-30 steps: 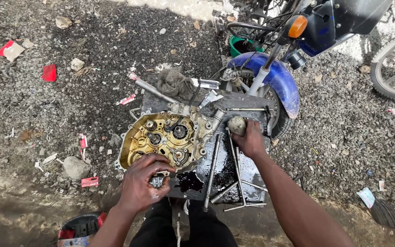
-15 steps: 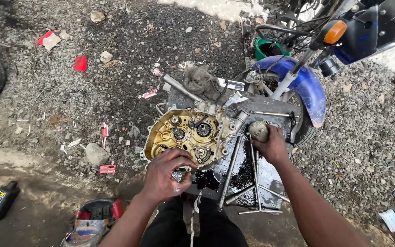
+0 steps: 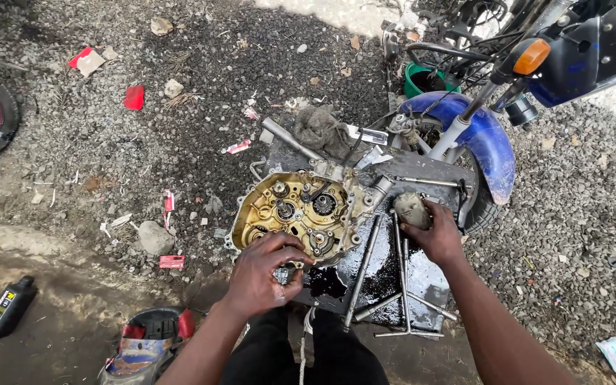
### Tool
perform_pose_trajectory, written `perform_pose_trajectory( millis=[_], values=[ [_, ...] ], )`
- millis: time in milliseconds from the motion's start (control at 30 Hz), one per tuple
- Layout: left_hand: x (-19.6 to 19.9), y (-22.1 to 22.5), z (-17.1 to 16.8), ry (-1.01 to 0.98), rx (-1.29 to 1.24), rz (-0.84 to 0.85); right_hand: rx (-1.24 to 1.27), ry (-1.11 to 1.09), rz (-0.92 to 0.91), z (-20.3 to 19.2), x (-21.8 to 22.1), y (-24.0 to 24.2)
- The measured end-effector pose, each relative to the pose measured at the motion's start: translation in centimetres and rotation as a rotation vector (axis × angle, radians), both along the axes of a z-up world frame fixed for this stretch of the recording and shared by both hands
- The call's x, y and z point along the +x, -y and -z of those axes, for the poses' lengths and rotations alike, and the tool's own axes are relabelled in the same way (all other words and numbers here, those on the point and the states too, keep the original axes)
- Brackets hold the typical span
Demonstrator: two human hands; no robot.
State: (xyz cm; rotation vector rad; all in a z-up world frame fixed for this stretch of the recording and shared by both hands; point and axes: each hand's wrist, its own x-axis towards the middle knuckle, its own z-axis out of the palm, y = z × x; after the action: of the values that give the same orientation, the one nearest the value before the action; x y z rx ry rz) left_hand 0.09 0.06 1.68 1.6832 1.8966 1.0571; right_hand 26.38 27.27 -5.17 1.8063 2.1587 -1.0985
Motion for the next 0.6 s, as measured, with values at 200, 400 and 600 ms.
perform_pose_trajectory(
  millis=[200, 400, 600],
  values=[
    [-0.7, -0.1, -0.9, -0.020, 0.041, 0.092, 0.019, 0.037, 0.053, -2.8, -0.5, 1.4],
    [-5.6, 0.6, -1.4, 0.037, 0.066, -0.392, 0.376, -0.240, 0.082, -2.1, 2.3, 4.8],
    [-8.0, -1.5, -2.0, 0.174, -0.434, -0.563, 0.120, -0.170, 0.140, -7.4, -2.2, 8.7]
  ],
)
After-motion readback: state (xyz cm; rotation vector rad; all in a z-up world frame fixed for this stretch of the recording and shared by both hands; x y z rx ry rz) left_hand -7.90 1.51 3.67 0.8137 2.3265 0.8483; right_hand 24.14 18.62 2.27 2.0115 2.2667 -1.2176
